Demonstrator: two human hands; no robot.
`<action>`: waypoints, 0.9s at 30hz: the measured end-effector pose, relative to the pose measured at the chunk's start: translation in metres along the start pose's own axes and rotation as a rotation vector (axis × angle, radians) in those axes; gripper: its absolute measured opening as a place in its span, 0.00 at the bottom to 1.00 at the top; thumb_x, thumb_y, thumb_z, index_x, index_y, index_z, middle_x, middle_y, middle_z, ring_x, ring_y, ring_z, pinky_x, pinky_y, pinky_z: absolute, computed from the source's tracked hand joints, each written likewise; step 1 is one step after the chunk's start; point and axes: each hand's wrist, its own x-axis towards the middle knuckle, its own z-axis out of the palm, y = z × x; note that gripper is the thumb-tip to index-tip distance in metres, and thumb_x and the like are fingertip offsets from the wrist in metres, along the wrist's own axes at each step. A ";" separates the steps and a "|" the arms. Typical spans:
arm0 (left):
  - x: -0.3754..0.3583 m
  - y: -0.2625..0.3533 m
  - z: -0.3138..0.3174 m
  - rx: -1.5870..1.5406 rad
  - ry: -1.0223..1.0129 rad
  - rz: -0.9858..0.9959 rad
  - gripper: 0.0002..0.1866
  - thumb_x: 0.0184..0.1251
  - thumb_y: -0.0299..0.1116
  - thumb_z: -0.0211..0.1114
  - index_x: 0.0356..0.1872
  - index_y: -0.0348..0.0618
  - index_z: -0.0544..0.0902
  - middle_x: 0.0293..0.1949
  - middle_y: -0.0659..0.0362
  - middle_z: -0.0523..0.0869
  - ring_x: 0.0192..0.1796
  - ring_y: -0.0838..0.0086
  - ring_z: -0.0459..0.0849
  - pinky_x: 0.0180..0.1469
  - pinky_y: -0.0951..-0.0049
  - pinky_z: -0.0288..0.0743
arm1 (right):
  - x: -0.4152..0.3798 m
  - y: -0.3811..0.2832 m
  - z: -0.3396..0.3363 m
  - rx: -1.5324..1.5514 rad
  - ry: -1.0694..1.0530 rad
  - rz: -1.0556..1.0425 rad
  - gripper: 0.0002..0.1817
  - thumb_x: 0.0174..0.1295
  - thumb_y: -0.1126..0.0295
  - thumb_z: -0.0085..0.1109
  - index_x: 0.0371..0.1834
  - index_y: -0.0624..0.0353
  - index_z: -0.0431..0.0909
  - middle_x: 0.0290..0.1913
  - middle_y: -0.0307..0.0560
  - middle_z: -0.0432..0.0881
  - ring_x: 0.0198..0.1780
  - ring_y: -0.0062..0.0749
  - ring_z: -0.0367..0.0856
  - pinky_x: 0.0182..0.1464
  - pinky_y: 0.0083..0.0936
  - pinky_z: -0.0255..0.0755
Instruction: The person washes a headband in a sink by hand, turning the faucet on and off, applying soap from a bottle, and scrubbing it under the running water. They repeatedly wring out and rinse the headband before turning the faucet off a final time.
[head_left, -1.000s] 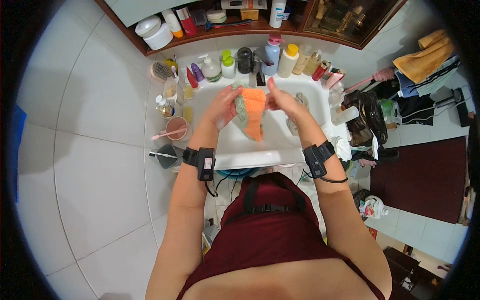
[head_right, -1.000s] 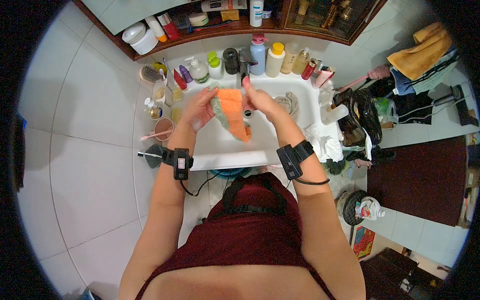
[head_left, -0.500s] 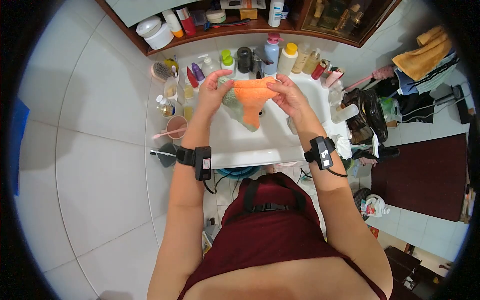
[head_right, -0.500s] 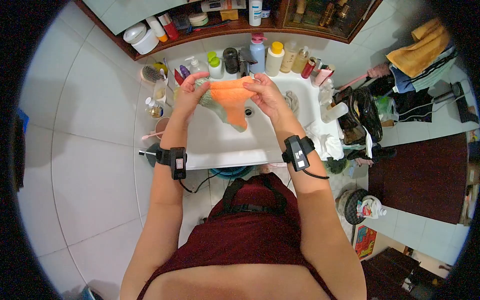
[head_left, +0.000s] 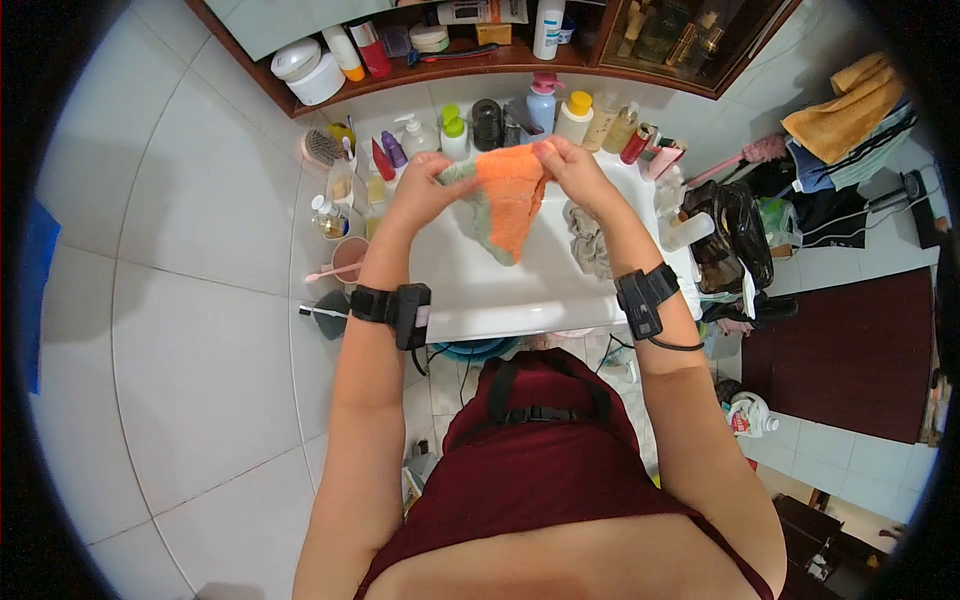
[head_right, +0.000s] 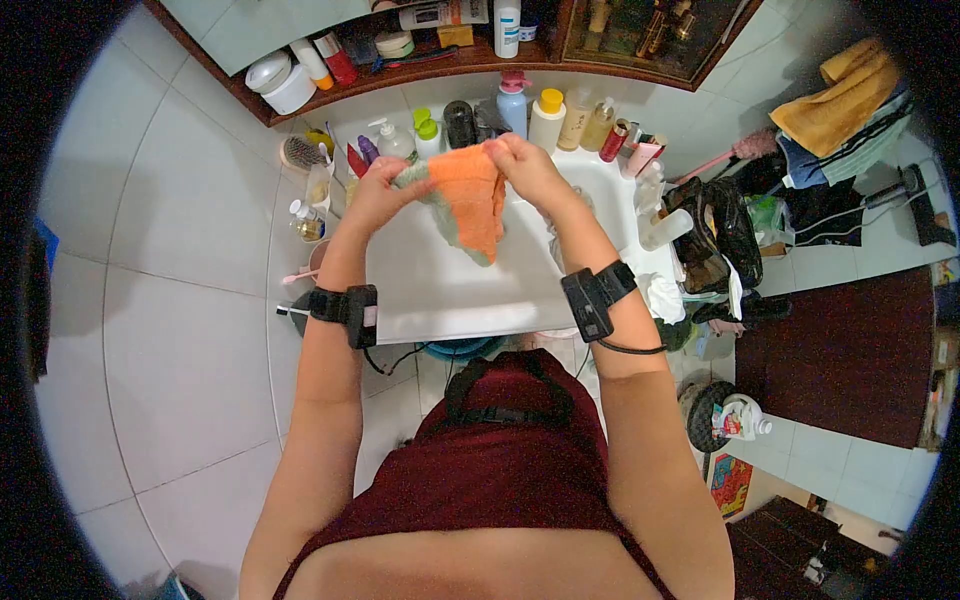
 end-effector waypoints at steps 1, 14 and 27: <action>0.007 -0.012 0.010 -0.353 0.000 -0.012 0.19 0.59 0.45 0.65 0.46 0.44 0.80 0.43 0.60 0.81 0.43 0.73 0.81 0.46 0.73 0.72 | 0.000 0.001 0.004 0.330 -0.040 0.226 0.14 0.65 0.59 0.52 0.43 0.59 0.74 0.37 0.44 0.76 0.39 0.27 0.73 0.46 0.25 0.68; 0.005 0.001 0.118 -1.819 0.146 -0.423 0.21 0.69 0.54 0.49 0.44 0.46 0.76 0.37 0.61 0.81 0.35 0.71 0.80 0.41 0.67 0.76 | -0.017 0.010 0.102 -0.419 0.307 0.062 0.24 0.63 0.49 0.45 0.26 0.59 0.76 0.28 0.58 0.79 0.33 0.56 0.77 0.34 0.43 0.69; 0.017 -0.015 0.116 -1.445 0.153 -0.769 0.24 0.70 0.55 0.45 0.41 0.44 0.77 0.37 0.58 0.81 0.36 0.69 0.80 0.40 0.67 0.76 | -0.017 0.040 0.093 -0.466 0.207 0.175 0.23 0.68 0.52 0.35 0.33 0.59 0.74 0.32 0.61 0.80 0.36 0.59 0.78 0.39 0.46 0.69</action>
